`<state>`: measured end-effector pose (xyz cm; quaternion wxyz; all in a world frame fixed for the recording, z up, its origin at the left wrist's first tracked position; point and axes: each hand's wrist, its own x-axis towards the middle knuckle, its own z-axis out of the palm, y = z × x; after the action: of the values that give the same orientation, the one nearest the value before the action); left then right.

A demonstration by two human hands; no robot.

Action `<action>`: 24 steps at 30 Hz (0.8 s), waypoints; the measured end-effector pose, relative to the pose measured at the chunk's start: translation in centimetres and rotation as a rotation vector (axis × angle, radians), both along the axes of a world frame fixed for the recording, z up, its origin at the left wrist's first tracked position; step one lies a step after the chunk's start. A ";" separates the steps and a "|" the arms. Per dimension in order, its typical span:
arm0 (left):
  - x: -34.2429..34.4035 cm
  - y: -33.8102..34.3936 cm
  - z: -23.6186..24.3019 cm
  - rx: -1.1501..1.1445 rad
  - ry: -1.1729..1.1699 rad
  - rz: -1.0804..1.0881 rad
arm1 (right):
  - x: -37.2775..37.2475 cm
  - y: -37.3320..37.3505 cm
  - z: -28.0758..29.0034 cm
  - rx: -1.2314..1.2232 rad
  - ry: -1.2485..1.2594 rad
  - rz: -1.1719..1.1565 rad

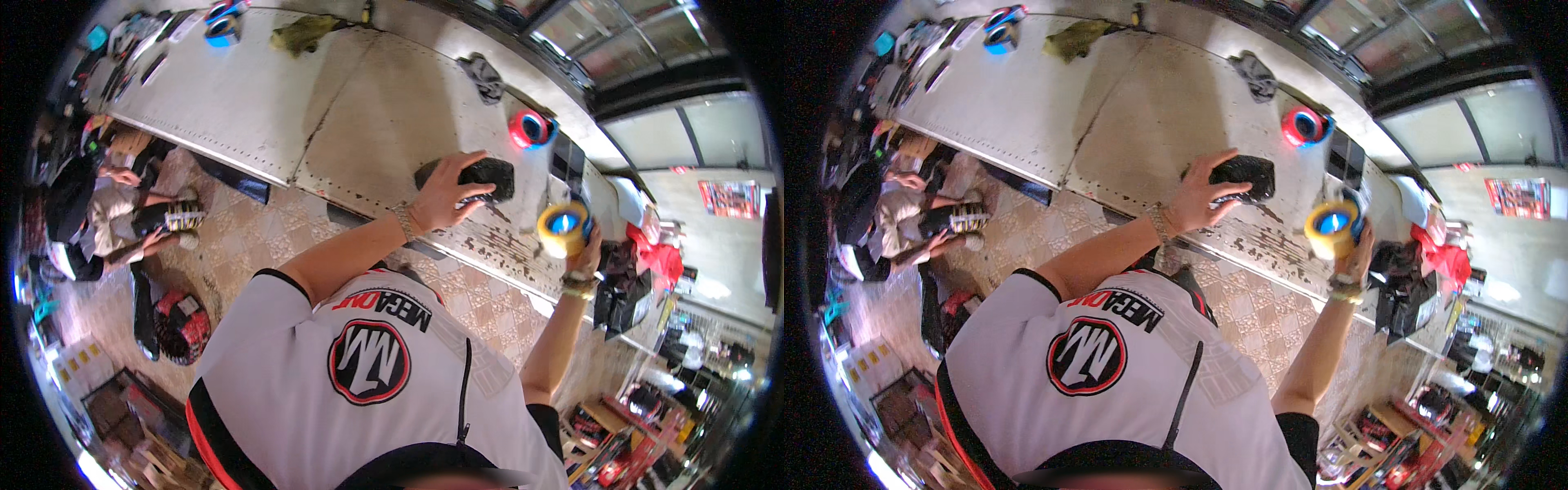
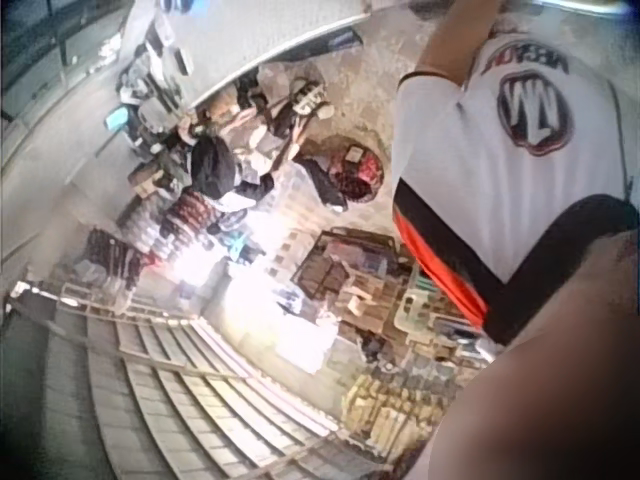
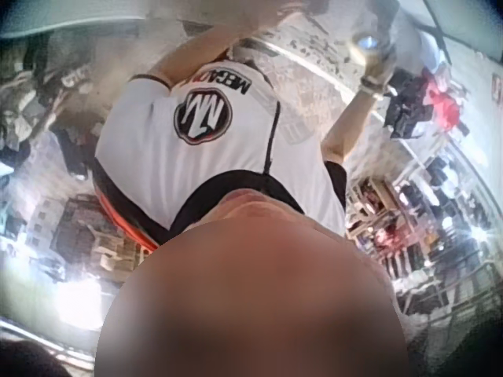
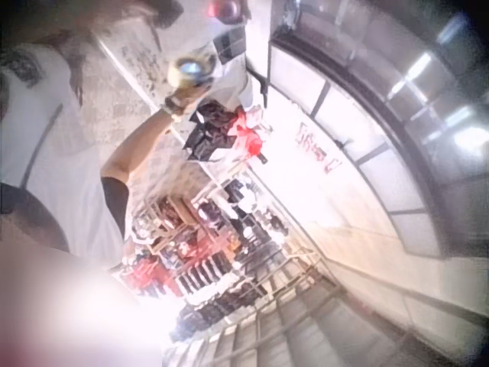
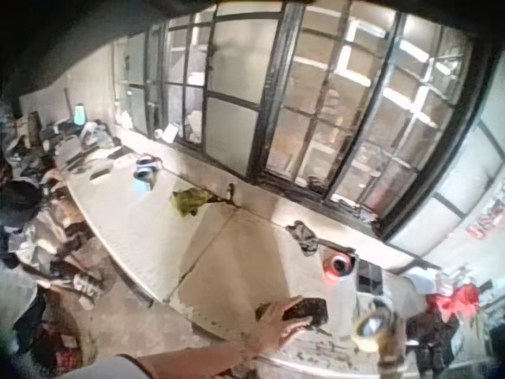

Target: The person cuts a cardboard box, wraps it in bubble wrap, and places it into a black plastic shipping bag. They seal the bag with tape, affix a shipping label, and place the finished parcel on the counter.

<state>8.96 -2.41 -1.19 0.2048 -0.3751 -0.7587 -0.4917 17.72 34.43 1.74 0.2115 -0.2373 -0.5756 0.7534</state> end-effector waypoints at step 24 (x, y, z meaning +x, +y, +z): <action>1.1 1.9 0.2 -0.011 0.063 0.081 | 0.8 -14.9 13.2 0.865 -0.193 0.681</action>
<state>10.02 -0.53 -1.02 0.2460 -0.3606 -0.7691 -0.4669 18.53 19.53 14.89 -0.0195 0.0026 -0.8933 0.4490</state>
